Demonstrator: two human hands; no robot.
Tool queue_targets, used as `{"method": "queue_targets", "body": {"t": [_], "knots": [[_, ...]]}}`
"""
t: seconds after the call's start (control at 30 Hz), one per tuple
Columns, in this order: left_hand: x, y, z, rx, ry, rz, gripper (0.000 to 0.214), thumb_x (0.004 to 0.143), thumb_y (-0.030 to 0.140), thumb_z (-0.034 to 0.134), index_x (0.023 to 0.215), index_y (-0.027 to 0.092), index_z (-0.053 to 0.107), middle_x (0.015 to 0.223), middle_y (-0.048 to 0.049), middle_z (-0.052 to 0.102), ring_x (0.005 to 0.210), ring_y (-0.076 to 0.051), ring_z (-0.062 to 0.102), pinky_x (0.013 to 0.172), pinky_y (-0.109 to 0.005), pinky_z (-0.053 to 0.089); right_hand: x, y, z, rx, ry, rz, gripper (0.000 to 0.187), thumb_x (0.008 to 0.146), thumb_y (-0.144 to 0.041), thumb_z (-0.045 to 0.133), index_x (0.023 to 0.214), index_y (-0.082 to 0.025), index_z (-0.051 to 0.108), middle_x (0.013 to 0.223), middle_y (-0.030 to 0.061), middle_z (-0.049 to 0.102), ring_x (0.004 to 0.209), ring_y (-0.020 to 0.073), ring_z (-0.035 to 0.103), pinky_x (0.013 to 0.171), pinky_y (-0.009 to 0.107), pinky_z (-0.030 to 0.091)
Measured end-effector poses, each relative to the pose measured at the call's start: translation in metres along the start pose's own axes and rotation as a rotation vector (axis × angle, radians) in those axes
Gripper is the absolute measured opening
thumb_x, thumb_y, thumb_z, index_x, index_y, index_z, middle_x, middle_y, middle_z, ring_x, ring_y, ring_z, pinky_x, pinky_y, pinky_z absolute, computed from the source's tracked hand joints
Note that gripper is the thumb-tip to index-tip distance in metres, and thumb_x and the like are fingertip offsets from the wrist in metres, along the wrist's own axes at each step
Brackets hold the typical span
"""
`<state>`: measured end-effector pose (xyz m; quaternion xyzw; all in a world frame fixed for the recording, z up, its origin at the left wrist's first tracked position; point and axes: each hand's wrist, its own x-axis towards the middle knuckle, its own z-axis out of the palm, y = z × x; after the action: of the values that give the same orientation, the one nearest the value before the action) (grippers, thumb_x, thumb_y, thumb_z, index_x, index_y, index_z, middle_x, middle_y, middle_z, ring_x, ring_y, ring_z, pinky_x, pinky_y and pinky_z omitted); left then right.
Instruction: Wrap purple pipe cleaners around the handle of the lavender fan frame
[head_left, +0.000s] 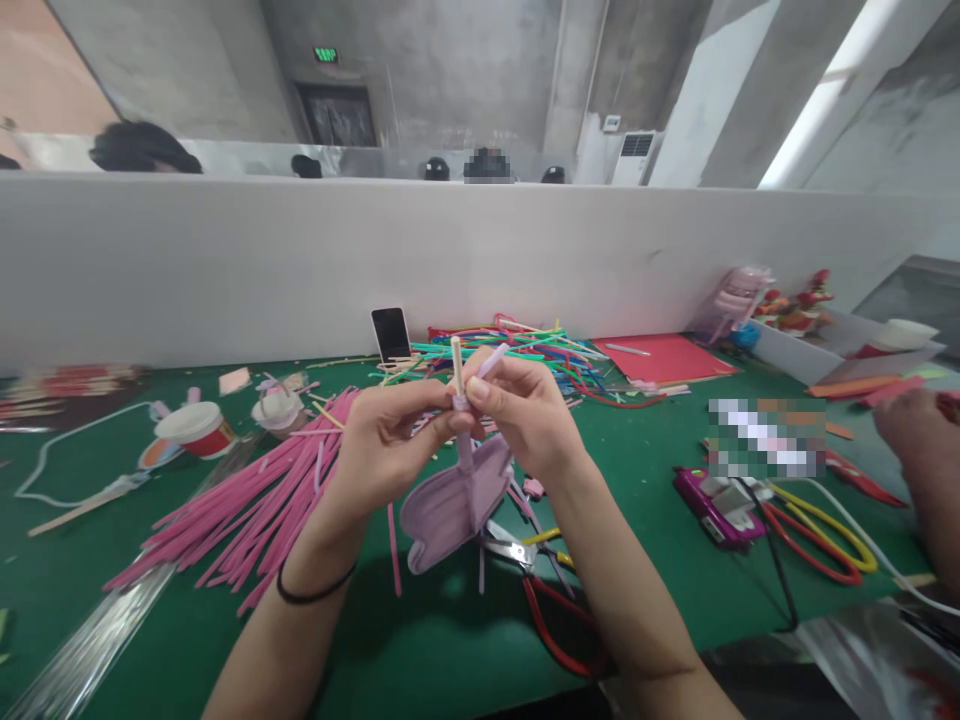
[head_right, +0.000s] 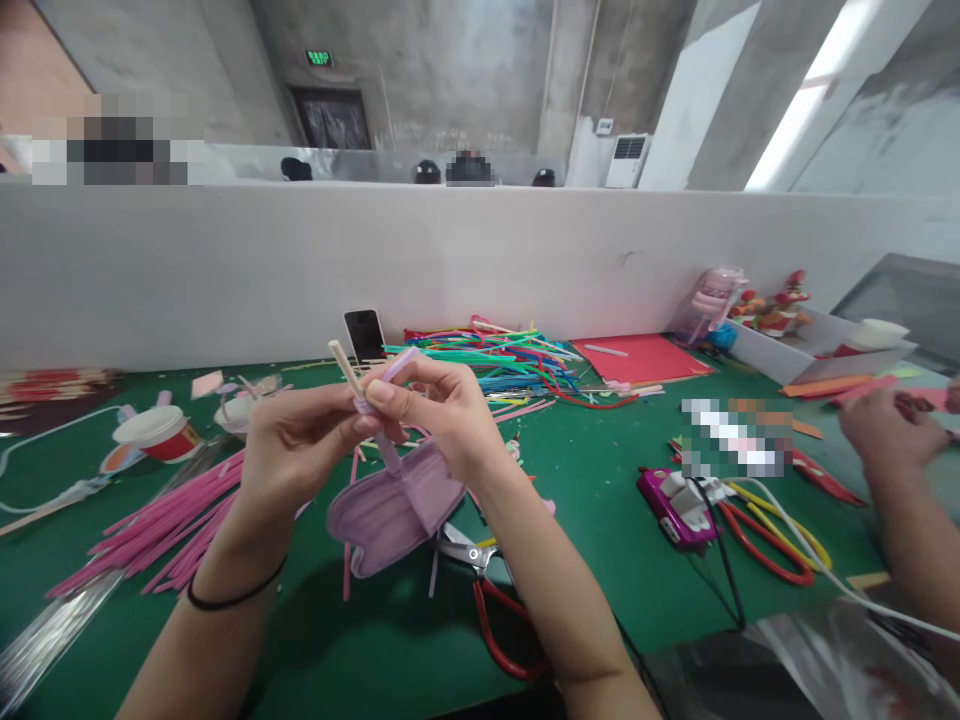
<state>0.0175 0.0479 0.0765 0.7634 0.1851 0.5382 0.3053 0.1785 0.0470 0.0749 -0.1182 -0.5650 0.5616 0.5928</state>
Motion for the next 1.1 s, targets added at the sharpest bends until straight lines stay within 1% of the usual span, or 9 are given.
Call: {"method": "queue_targets", "body": {"t": [0.1,0.17,0.23,0.37,0.47,0.6,0.73,0.83,1.1], "knots": [[0.001,-0.004,-0.002,-0.132,-0.094,-0.053,0.013,0.087,0.033,0.075,0.08,0.023,0.08,0.068,-0.0031,0.075,0.06,-0.018,0.07,0.058,-0.028,0.057,-0.001,0.0,-0.002,-0.046,-0.068,0.026,0.015,0.085,-0.035,0.077,0.077,-0.022,0.074,0.084,-0.0006,0.069,0.054,0.0081,0.055,0.046,0.024,0.045],[0.001,-0.007,0.0,-0.154,-0.106,-0.103,0.02,0.09,0.038,0.072,0.08,0.021,0.078,0.068,-0.0039,0.075,0.058,-0.018,0.069,0.058,-0.03,0.058,-0.001,0.001,-0.003,-0.068,-0.055,0.033,0.016,0.084,-0.037,0.077,0.078,-0.023,0.073,0.082,-0.0012,0.069,0.052,0.0081,0.053,0.045,0.024,0.044],[0.001,-0.009,0.006,-0.08,-0.026,-0.12,0.022,0.091,0.041,0.07,0.085,0.021,0.077,0.075,-0.0048,0.076,0.064,-0.019,0.071,0.062,-0.031,0.059,0.0,0.003,-0.003,-0.092,0.031,-0.014,0.016,0.084,-0.038,0.078,0.079,-0.024,0.073,0.078,-0.0024,0.067,0.055,0.0088,0.053,0.05,0.025,0.045],[-0.003,-0.007,0.022,0.216,0.271,-0.014,0.017,0.088,0.032,0.074,0.102,0.022,0.072,0.095,-0.0049,0.076,0.085,-0.019,0.072,0.078,-0.032,0.06,0.002,0.007,-0.001,-0.237,0.253,-0.164,0.015,0.085,-0.038,0.077,0.078,-0.026,0.072,0.081,-0.0016,0.069,0.077,0.0131,0.06,0.079,0.031,0.05],[-0.006,-0.002,0.029,0.415,0.361,0.032,0.014,0.088,0.024,0.073,0.102,0.023,0.072,0.095,-0.0036,0.075,0.087,-0.019,0.072,0.083,-0.033,0.059,0.001,0.007,0.002,-0.338,0.322,-0.208,0.015,0.085,-0.038,0.076,0.077,-0.026,0.072,0.083,-0.0007,0.069,0.084,0.0152,0.059,0.087,0.034,0.047],[-0.009,0.003,0.028,0.44,0.352,0.045,0.017,0.09,0.021,0.07,0.107,0.024,0.073,0.098,-0.0044,0.076,0.088,-0.02,0.072,0.081,-0.035,0.059,0.001,0.005,0.004,-0.346,0.268,-0.209,0.013,0.085,-0.037,0.077,0.076,-0.028,0.073,0.082,-0.0008,0.069,0.082,0.0162,0.059,0.087,0.036,0.047],[-0.008,0.006,0.024,0.44,0.329,0.088,0.018,0.091,0.021,0.069,0.107,0.027,0.074,0.098,-0.0034,0.076,0.086,-0.02,0.071,0.081,-0.036,0.059,0.002,0.003,0.003,-0.33,0.27,-0.226,0.011,0.082,-0.037,0.079,0.076,-0.029,0.074,0.084,-0.0012,0.07,0.082,0.0164,0.059,0.087,0.037,0.047],[-0.008,0.008,0.021,0.436,0.302,0.083,0.017,0.09,0.023,0.071,0.106,0.028,0.076,0.097,-0.0029,0.078,0.083,-0.02,0.072,0.079,-0.037,0.061,0.001,0.001,0.003,-0.286,0.249,-0.189,0.013,0.081,-0.038,0.08,0.075,-0.028,0.073,0.081,-0.0018,0.068,0.081,0.0157,0.058,0.084,0.035,0.047],[-0.003,0.007,0.016,0.013,0.226,-0.093,0.008,0.086,0.027,0.076,0.094,0.023,0.078,0.086,-0.0025,0.078,0.077,-0.019,0.075,0.071,-0.03,0.064,0.001,-0.001,0.002,-0.122,0.169,-0.086,0.014,0.08,-0.037,0.082,0.075,-0.027,0.073,0.077,-0.0031,0.067,0.069,0.0125,0.054,0.069,0.03,0.047]]}}
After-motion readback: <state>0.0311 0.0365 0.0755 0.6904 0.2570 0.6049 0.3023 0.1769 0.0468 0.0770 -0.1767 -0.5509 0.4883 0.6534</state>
